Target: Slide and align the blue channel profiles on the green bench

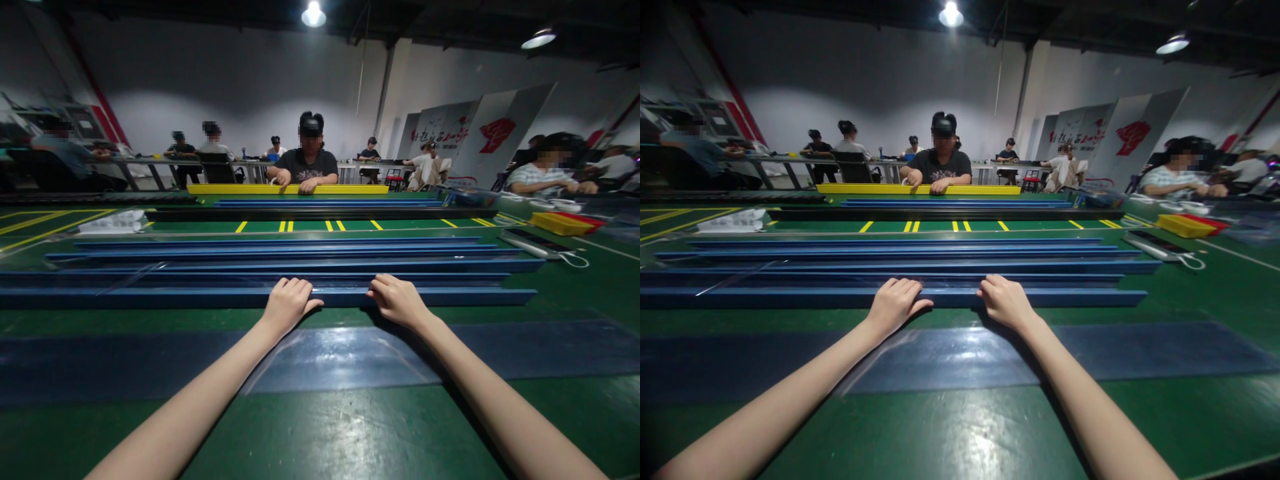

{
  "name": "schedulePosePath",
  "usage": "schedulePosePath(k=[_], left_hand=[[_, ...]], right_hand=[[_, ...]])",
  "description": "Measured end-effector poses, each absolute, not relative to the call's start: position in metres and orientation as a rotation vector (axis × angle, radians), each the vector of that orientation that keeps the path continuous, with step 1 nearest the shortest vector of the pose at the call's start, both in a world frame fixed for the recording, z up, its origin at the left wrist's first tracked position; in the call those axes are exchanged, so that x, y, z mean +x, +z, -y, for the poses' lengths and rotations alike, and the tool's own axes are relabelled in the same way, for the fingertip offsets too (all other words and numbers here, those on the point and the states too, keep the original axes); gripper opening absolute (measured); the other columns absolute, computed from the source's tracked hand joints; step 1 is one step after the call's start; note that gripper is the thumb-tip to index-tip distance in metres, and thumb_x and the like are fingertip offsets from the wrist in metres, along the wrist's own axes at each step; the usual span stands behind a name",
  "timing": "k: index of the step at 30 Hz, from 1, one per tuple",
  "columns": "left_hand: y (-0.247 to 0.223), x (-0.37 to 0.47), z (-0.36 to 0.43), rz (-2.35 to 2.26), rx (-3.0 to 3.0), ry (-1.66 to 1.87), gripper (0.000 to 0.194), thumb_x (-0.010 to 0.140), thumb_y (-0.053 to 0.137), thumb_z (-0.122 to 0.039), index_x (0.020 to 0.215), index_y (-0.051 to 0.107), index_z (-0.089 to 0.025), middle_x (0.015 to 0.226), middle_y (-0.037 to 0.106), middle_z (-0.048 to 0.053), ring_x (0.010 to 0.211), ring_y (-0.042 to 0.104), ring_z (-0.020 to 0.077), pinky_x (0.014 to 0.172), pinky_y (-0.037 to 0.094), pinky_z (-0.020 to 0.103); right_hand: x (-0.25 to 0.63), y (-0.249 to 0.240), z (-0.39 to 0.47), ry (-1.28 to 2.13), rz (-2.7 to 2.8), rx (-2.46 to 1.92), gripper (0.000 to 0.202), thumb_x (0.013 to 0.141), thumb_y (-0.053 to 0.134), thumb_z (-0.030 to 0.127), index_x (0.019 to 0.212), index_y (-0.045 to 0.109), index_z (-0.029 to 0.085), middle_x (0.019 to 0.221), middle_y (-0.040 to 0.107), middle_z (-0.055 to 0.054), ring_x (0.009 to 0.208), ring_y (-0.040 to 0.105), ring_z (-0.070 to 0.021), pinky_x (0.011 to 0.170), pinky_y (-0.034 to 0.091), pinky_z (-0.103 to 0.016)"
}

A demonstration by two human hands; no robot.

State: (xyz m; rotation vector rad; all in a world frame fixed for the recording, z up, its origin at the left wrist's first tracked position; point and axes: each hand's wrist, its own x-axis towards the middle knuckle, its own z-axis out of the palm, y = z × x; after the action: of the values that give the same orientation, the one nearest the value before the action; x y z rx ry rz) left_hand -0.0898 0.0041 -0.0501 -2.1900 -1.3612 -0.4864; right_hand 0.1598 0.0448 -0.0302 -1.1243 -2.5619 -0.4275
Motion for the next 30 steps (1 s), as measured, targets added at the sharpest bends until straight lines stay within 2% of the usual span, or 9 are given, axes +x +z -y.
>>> schedulePosePath(k=[8, 30], left_hand=[[-0.052, -0.09, -0.005, 1.333, -2.154, -0.538, 0.037, 0.083, 0.039, -0.048, 0.07, 0.052, -0.016, 0.066, 0.06, 0.003, 0.065, 0.053, 0.0159, 0.061, 0.03, 0.028], [-0.058, -0.092, -0.01, 1.315, -2.158, -0.572, 0.039, 0.083, 0.038, -0.049, 0.068, 0.051, -0.016, 0.061, 0.058, 0.002, 0.059, 0.052, 0.0148, 0.057, 0.028, 0.027]], right_hand=[[0.171, -0.037, -0.051, -0.483, 2.547, -1.123, 0.039, 0.09, 0.025, 0.033, 0.069, 0.055, 0.018, 0.07, 0.056, -0.003, 0.066, 0.049, -0.0116, 0.057, 0.028, -0.023], [0.176, -0.046, -0.058, -0.482, 2.534, -1.178, 0.042, 0.091, 0.022, 0.032, 0.072, 0.057, 0.018, 0.073, 0.06, -0.003, 0.071, 0.053, -0.0115, 0.059, 0.029, -0.022]])
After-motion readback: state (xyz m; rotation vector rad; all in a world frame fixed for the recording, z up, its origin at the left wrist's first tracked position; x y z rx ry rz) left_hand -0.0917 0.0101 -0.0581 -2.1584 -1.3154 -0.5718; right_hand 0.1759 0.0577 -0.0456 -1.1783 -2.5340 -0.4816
